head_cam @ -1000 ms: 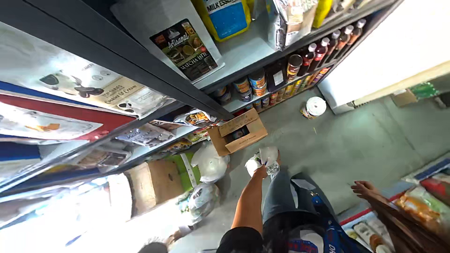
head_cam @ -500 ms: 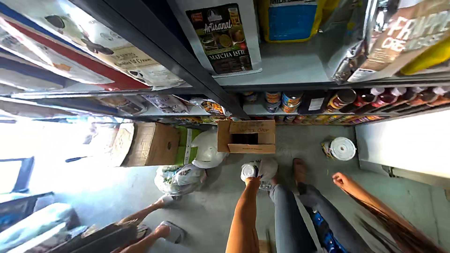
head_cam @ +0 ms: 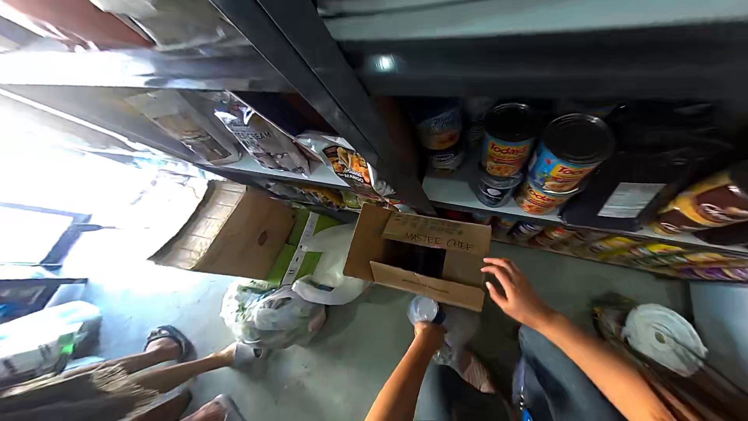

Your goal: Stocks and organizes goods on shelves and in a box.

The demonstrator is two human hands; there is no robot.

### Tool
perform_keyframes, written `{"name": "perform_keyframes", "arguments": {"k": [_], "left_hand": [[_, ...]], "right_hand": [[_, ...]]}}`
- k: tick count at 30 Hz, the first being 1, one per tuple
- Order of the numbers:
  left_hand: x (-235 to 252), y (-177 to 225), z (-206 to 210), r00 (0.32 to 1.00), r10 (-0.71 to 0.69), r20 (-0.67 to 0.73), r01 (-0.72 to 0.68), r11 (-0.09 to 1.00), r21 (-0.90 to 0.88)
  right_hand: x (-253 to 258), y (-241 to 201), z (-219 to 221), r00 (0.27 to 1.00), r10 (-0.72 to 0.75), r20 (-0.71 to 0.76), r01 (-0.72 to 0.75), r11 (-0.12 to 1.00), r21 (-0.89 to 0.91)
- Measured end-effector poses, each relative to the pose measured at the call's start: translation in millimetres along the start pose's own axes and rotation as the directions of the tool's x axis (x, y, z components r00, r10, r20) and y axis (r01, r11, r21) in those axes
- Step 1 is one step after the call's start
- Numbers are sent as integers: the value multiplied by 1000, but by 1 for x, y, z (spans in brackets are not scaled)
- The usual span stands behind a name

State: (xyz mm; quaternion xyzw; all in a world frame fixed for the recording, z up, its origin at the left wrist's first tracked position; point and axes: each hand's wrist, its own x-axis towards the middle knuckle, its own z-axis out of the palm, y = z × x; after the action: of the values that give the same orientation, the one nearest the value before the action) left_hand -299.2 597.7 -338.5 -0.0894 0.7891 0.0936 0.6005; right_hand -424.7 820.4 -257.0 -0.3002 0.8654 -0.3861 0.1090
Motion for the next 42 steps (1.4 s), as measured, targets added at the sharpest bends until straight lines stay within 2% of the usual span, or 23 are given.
{"name": "perform_keyframes", "arguments": {"k": [3,7,10,14,17,18,21,22,23,25,27,29,30,32,35,37,39,42], "left_hand": [[1,-10,4,996,37,-77,-42,997,-64],[26,-22,22,981,5,-194,-26,994,-105],[41,-22,34,949,-80,-306,43,991,-126],[39,-20,50,912,-127,-391,71,986,-154],[33,-25,61,888,-127,-443,52,983,-177],[31,-27,62,884,-118,-452,40,983,-177],[27,-28,60,882,-48,-470,-28,988,-154],[27,-29,59,881,-26,-472,-47,989,-142],[27,-30,58,882,-12,-471,-59,989,-136],[22,-31,56,881,3,-473,-80,987,-141],[12,-32,53,873,28,-487,-128,977,-173],[-6,-34,48,861,80,-502,-212,954,-211],[-18,-36,44,843,121,-524,-276,934,-228],[-46,-39,37,734,197,-650,-445,862,-242],[-80,-39,24,419,166,-893,-600,789,-135],[-91,-40,10,256,129,-958,-621,781,-61],[-92,-42,-7,159,119,-980,-635,773,-9],[-88,-42,-34,93,106,-990,-646,763,21]], "right_hand": [[7,19,44,985,-111,-129,118,992,51],[9,45,71,959,-135,-248,159,984,81],[8,62,85,972,-90,-216,108,991,73],[5,64,88,966,-127,-225,129,992,-8],[21,25,37,935,-228,-273,198,971,-131],[31,6,10,898,-302,-320,245,947,-207],[66,-46,-71,699,-556,-449,344,813,-471],[80,-65,-99,667,-593,-451,333,779,-531],[96,-83,-124,672,-591,-446,291,765,-574],[129,-113,-164,789,-466,-401,139,770,-623],[159,-132,-189,920,-210,-331,-57,764,-643],[180,-141,-204,975,68,-212,-186,773,-606],[188,-139,-208,978,139,-155,-204,787,-583],[198,-131,-208,982,162,-99,-189,811,-553],[190,-134,-202,988,128,-91,-157,798,-582],[182,-137,-198,987,124,-105,-162,784,-599],[177,-137,-195,987,108,-121,-160,783,-601],[175,-132,-195,988,80,-129,-142,786,-601]]}}
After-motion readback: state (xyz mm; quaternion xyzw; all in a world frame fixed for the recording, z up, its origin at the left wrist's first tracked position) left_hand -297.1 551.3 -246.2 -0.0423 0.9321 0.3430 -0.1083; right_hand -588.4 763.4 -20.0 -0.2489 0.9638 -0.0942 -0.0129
